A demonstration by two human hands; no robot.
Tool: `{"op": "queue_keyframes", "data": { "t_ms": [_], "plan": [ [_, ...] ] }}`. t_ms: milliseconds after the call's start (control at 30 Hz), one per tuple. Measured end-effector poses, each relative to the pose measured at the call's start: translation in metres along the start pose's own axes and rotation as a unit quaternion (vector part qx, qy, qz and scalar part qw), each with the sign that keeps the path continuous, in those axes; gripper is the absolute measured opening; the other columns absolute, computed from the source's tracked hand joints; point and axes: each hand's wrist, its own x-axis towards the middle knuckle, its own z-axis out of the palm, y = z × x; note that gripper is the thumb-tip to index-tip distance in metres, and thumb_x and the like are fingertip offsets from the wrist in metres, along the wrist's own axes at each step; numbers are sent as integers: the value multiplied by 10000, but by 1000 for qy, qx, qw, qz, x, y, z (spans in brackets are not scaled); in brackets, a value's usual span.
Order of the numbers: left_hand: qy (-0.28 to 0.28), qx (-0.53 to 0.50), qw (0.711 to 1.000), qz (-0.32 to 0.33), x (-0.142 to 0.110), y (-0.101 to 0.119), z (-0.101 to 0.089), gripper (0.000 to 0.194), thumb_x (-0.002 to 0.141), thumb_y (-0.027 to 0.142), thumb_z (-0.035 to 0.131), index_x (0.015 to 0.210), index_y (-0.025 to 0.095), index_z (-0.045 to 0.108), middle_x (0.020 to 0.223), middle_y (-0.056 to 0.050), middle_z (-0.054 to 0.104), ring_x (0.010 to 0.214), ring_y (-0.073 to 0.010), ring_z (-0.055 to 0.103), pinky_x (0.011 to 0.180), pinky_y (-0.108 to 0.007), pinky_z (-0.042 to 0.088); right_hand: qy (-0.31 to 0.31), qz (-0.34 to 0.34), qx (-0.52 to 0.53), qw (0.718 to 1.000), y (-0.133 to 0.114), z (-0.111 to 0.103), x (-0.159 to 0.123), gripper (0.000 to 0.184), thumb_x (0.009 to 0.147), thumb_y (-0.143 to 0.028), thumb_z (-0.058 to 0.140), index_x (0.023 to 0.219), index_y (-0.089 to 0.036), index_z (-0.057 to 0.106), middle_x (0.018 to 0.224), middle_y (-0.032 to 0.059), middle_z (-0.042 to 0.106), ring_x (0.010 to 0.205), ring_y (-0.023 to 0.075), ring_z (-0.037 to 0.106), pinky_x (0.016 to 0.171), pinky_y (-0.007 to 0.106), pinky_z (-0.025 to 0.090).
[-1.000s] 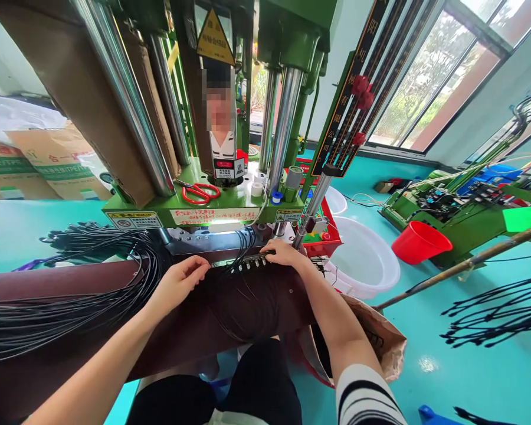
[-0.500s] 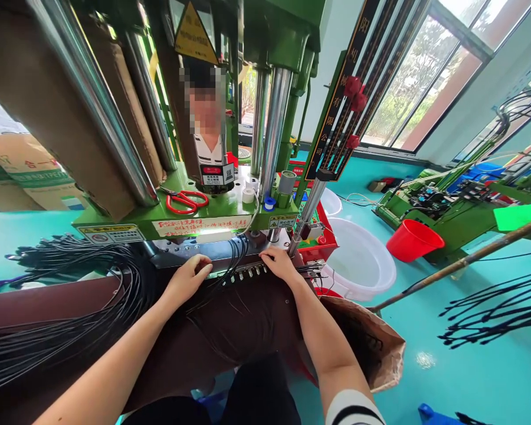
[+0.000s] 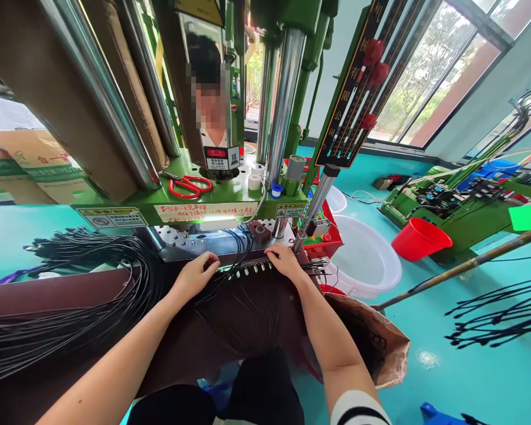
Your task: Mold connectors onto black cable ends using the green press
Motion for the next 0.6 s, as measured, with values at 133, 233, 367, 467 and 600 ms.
{"op": "queue_keyframes", "data": {
  "t_ms": [133, 233, 367, 467, 600],
  "plan": [
    [6, -1, 1000, 5, 0, 0, 0, 171, 785, 329, 417, 802, 207, 535, 742, -5, 601, 675, -161, 526, 608, -261, 337, -12, 23, 0, 1000, 2, -1, 1, 201, 785, -120, 482, 825, -172, 672, 827, 34, 651, 819, 148, 586, 775, 282, 433],
    [13, 0, 1000, 15, -1, 0, 1, 166, 789, 318, 419, 800, 202, 537, 763, -13, 609, 691, -163, 531, 617, -263, 339, -15, 41, -5, 999, -4, -7, 5, 198, 776, -134, 484, 831, -177, 670, 848, 31, 665, 822, 155, 594, 765, 289, 440],
    [16, 5, 1000, 21, 0, 1, 2, 152, 794, 303, 426, 795, 199, 536, 756, -13, 609, 691, -160, 530, 615, -259, 335, 16, 42, 6, 999, -23, -17, 28, 211, 783, -166, 474, 876, -193, 661, 910, 29, 668, 844, 158, 599, 740, 279, 455],
    [16, 8, 1000, 24, 1, 2, 2, 141, 797, 287, 430, 787, 196, 536, 750, -15, 608, 689, -156, 531, 615, -255, 330, 20, 23, -8, 1000, -39, -13, 62, 251, 775, -149, 475, 950, -207, 645, 991, 28, 648, 910, 162, 580, 817, 291, 441],
    [16, 6, 1000, 25, 0, 3, 2, 130, 799, 272, 435, 771, 195, 537, 739, -14, 604, 694, -154, 536, 622, -250, 327, 34, 50, -30, 998, -53, 12, 117, 271, 757, -137, 525, 1009, -181, 614, 1053, 64, 608, 985, 202, 539, 881, 341, 417]
  ]
}}
